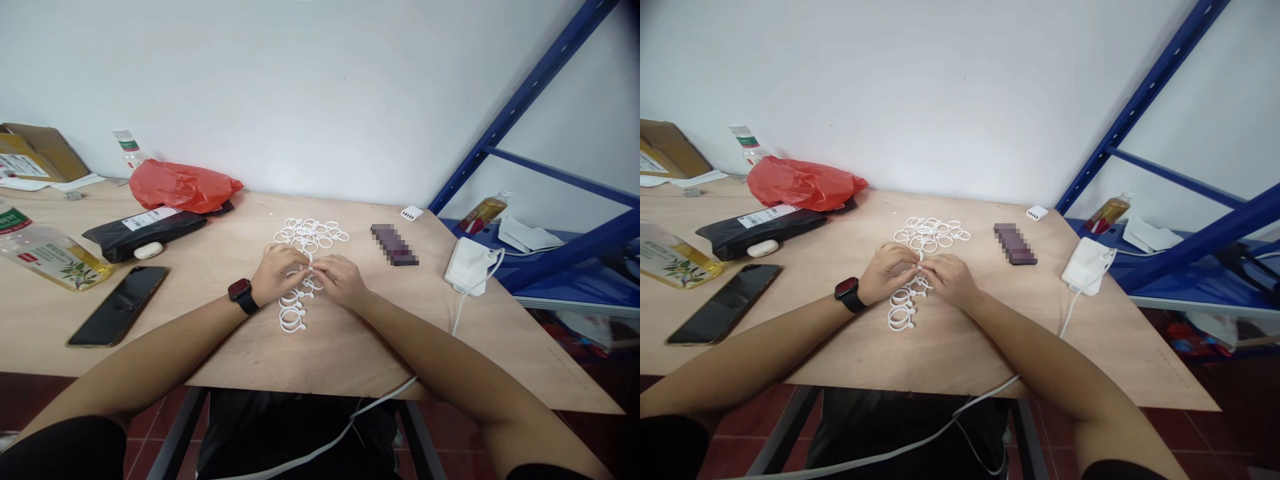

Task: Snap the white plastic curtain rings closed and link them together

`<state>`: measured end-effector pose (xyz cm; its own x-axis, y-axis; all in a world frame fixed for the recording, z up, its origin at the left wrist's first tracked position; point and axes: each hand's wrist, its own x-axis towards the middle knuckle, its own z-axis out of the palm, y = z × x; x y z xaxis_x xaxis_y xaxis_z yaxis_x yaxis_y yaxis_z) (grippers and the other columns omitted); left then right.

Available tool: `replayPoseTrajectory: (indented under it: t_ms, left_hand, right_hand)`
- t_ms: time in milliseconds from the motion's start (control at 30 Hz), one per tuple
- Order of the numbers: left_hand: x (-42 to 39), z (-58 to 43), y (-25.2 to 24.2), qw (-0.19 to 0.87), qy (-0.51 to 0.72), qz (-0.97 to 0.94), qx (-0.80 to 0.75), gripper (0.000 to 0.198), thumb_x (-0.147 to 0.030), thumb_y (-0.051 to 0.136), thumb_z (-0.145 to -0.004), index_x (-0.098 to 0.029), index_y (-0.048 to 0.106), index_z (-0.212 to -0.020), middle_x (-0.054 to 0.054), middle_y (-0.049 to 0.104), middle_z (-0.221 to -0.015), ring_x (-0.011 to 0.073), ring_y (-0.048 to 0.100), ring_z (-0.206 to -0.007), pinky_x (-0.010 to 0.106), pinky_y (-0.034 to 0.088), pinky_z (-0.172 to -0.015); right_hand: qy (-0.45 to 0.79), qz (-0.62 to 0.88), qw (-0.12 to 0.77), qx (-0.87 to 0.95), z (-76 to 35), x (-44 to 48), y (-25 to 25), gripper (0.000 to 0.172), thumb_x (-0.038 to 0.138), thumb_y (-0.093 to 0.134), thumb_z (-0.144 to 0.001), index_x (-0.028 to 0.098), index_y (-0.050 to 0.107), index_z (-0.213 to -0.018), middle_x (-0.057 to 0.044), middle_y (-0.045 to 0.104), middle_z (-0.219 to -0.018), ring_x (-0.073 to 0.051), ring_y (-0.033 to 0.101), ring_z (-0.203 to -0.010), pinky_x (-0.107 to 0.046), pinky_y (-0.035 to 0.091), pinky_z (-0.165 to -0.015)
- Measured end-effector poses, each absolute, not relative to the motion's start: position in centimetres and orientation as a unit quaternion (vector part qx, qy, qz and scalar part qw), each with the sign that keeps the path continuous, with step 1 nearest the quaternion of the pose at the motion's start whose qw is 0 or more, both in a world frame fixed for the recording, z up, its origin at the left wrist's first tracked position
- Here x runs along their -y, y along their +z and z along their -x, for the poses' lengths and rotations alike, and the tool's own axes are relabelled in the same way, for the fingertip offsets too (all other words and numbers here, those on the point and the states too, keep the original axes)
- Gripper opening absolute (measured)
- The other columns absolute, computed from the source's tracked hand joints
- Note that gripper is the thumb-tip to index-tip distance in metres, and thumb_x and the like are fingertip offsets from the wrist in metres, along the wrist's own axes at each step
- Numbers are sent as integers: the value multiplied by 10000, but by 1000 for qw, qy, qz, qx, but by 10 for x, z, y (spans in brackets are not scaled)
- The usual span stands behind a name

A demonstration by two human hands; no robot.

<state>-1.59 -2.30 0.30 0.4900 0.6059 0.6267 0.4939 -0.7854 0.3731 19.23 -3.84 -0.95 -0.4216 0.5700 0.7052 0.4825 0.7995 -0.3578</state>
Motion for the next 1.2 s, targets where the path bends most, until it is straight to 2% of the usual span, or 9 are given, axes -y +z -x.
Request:
replayPoseTrajectory:
  t_ms: [200,433,567,667,733,833,933,1067,1200]
  left_hand:
    - [22,17,-2,75,389,-868,-299,238,-427,566,-938,-246,706,-1006,36,751,-933,192,644,-921,409,383,-937]
    - [18,17,0,60,367,-874,-314,250,-411,533,-952,-248,703,-1035,46,741,-967,201,633,-946,409,391,-934]
    - [3,25,-4,27,363,-861,-354,302,-422,530,-942,-241,671,-1139,72,708,-1137,240,600,-1071,431,383,-974]
    - [-14,35,-15,-3,325,-840,-434,362,-394,498,-945,-243,615,-1252,94,628,-1319,311,516,-1235,501,334,-1014]
    - [-24,41,-24,-4,284,-833,-474,407,-367,483,-937,-231,571,-1311,117,589,-1371,359,468,-1292,549,300,-1022]
    - [-31,46,-32,12,244,-833,-496,451,-367,492,-921,-244,525,-1354,127,629,-1316,371,488,-1275,574,272,-1021]
    - [-32,45,-32,12,243,-838,-487,399,-384,522,-905,-260,578,-1279,113,694,-1197,346,563,-1160,556,273,-997]
    - [-29,43,-28,-3,255,-840,-479,262,-362,548,-896,-257,680,-1096,88,742,-1030,298,609,-979,492,309,-911]
    - [-25,42,-24,-6,265,-848,-460,245,-339,538,-922,-261,713,-1074,83,746,-958,268,619,-919,450,327,-870]
  right_hand:
    - [59,297,431,850,-195,39,-9,192,256,497,-978,234,685,-1010,-56,749,-948,-185,687,-880,-354,523,-823]
    - [50,329,440,834,-192,40,-10,217,231,475,-976,247,684,-1033,-48,742,-972,-190,671,-899,-364,501,-840]
    - [-8,375,431,821,-196,36,-9,234,202,471,-965,242,688,-1045,-52,741,-966,-214,653,-908,-388,464,-839]
    - [-59,389,378,838,-202,31,-9,229,159,491,-947,229,697,-1016,-52,747,-962,-218,638,-893,-393,421,-834]
    - [-78,390,328,857,-204,29,-9,214,141,521,-926,219,703,-1007,-58,748,-958,-221,621,-886,-394,398,-830]
    - [-74,376,251,889,-202,29,-9,219,120,563,-887,215,713,-1016,-69,742,-952,-227,594,-898,-391,378,-830]
    - [-52,350,223,909,-198,30,-10,256,94,557,-863,211,712,-1030,-69,737,-953,-226,589,-907,-388,375,-834]
    - [-2,302,255,919,-196,32,-10,255,115,525,-890,186,688,-1072,-63,739,-940,-209,619,-888,-367,400,-827]
    - [21,301,309,902,-197,33,-10,233,187,472,-958,184,678,-1066,-68,742,-936,-191,644,-864,-339,438,-799]
